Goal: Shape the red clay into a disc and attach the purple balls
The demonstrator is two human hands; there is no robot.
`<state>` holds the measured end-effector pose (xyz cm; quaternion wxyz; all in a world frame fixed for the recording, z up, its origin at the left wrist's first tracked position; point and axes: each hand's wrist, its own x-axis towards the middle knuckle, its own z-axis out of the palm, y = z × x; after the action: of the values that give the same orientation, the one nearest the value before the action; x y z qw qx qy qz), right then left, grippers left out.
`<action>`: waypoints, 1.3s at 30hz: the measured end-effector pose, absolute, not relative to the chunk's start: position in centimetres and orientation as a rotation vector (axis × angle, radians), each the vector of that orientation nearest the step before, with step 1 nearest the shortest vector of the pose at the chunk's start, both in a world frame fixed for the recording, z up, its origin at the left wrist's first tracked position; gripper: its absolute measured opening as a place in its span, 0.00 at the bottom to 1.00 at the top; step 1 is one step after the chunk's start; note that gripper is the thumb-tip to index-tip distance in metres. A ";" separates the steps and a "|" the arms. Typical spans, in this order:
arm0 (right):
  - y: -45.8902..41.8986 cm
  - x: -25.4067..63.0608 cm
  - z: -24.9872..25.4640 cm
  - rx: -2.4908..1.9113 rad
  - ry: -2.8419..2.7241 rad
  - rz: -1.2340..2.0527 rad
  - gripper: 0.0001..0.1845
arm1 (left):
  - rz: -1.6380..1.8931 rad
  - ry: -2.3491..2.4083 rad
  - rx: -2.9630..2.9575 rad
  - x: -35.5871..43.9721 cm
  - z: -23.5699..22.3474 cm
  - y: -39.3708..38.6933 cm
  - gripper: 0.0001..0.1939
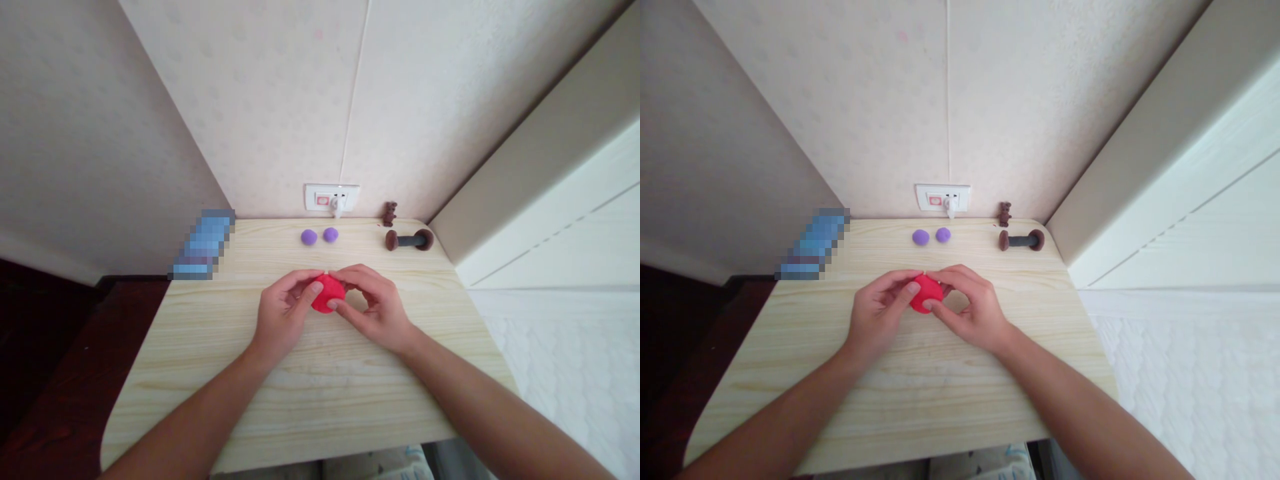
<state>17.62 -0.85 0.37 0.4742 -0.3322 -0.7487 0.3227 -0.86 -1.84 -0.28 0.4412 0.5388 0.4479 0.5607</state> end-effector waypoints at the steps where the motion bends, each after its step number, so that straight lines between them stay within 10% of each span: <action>1: -0.8 17.6 0.4 -0.803 -1.859 0.795 0.25 | 1.401 1.110 1.307 -0.9 -0.3 -1.8 0.11; 22: -0.3 17.8 0.7 -0.733 -2.022 0.706 0.31 | 1.257 1.016 1.038 -1.0 -0.6 -1.4 0.17; 39: -0.3 17.2 -0.1 -0.845 -1.580 1.092 0.04 | 1.310 1.186 1.561 -1.3 -1.1 -2.1 0.13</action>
<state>17.22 -0.32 -0.13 0.4983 -0.3492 -0.6529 0.4511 -1.31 -2.09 -1.15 0.3820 0.6118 0.4650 0.5134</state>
